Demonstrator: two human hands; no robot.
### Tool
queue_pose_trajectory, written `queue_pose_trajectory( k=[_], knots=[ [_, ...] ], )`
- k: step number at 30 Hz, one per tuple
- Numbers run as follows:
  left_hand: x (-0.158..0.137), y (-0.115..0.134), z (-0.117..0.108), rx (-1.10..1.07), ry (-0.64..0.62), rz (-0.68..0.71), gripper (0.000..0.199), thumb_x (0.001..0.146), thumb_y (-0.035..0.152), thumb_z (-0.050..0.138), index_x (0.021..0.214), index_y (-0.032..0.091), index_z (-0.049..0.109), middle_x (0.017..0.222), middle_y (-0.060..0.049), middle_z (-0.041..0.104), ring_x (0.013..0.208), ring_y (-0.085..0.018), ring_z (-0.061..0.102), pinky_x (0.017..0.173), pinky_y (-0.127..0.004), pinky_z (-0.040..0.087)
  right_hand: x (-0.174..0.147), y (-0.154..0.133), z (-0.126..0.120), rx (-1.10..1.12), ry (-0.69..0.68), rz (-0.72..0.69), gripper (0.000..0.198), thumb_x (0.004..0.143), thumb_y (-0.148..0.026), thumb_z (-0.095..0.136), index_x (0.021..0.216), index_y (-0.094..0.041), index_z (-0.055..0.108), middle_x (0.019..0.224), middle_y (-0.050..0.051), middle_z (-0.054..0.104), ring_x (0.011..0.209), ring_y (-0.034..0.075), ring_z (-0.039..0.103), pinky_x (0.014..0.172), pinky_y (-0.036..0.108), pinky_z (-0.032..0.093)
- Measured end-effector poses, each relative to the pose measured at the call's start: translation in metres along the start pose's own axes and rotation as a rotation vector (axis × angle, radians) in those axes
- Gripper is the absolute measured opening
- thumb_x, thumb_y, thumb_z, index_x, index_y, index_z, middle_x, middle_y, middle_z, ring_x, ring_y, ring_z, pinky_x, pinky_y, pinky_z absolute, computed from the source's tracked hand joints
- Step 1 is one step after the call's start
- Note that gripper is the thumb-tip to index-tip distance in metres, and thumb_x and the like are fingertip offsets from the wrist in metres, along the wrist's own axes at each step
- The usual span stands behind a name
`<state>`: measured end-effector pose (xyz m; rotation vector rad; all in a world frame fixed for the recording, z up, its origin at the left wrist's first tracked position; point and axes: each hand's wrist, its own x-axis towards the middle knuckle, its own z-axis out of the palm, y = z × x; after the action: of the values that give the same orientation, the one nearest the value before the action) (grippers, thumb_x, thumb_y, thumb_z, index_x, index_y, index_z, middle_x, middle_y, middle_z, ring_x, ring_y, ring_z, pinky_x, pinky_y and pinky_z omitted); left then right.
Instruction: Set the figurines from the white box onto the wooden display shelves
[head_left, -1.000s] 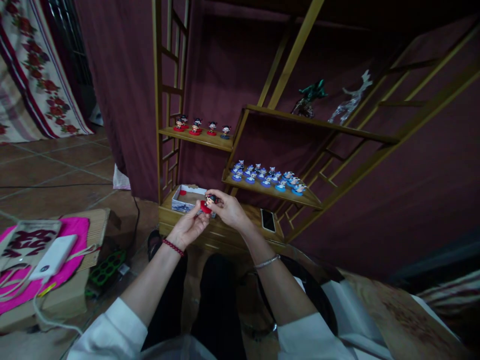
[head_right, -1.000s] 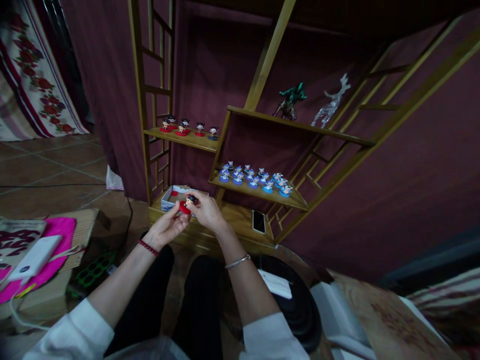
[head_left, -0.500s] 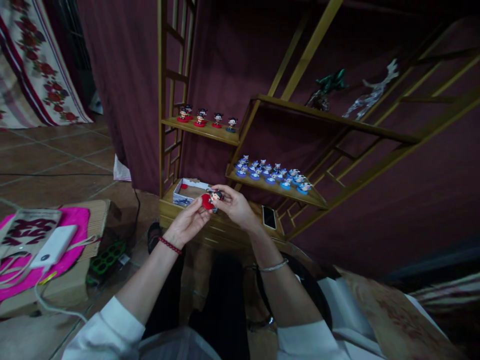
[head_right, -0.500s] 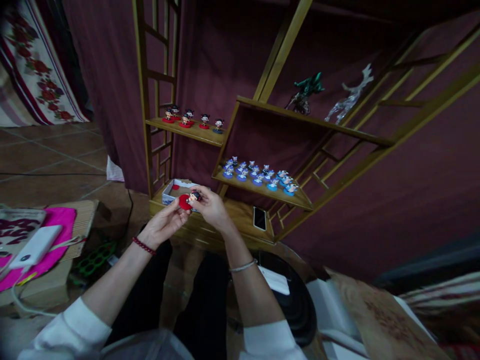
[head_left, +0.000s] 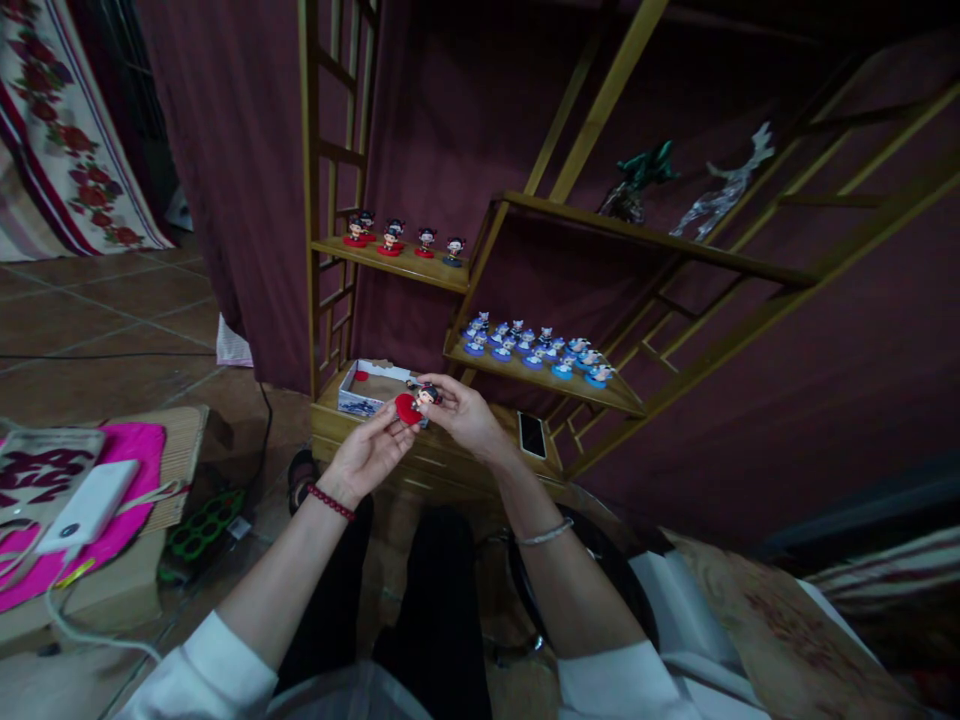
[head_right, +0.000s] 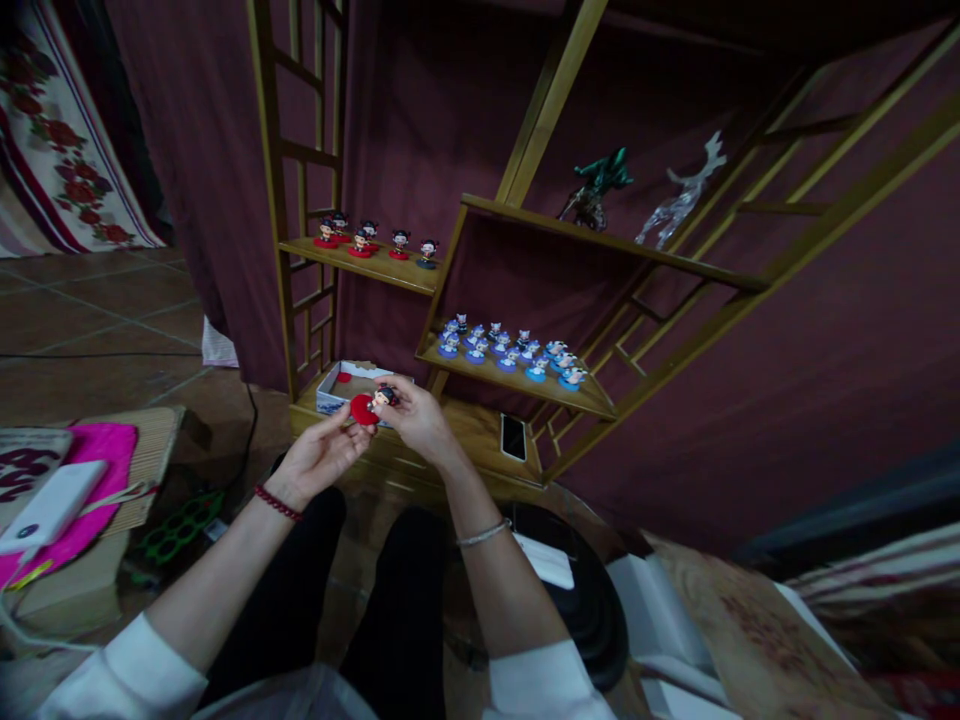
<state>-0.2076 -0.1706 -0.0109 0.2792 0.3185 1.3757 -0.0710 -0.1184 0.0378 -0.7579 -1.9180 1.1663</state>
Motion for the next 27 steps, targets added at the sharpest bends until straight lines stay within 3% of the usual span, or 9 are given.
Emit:
queue_pose_trajectory(
  k=[14, 27],
  knots=[
    [0.0035, -0.0084, -0.0016, 0.045, -0.030, 0.033, 0.015, 0.079, 0.010, 0.051, 0.090, 0.014, 0.059, 0.087, -0.009, 0.062, 0.075, -0.014, 0.060, 0.066, -0.024, 0.049, -0.0020, 0.0029, -0.0052, 0.005, 0.041, -0.044, 0.036, 0.068, -0.024, 0.060, 0.102, -0.016, 0.054, 0.096, 0.004, 0.059, 0.084, 0.012, 0.056, 0.080, 0.027, 0.044],
    [-0.0023, -0.0092, 0.0071, 0.013, 0.087, 0.015, 0.012, 0.082, 0.009, 0.045, 0.085, 0.010, 0.057, 0.078, -0.009, 0.060, 0.067, -0.012, 0.059, 0.060, -0.023, 0.051, -0.0039, 0.0037, 0.0000, -0.128, 0.019, -0.035, 0.032, 0.072, -0.022, 0.054, 0.103, -0.018, 0.055, 0.082, 0.000, 0.058, 0.062, 0.007, 0.052, 0.060, 0.019, 0.044]
  ],
)
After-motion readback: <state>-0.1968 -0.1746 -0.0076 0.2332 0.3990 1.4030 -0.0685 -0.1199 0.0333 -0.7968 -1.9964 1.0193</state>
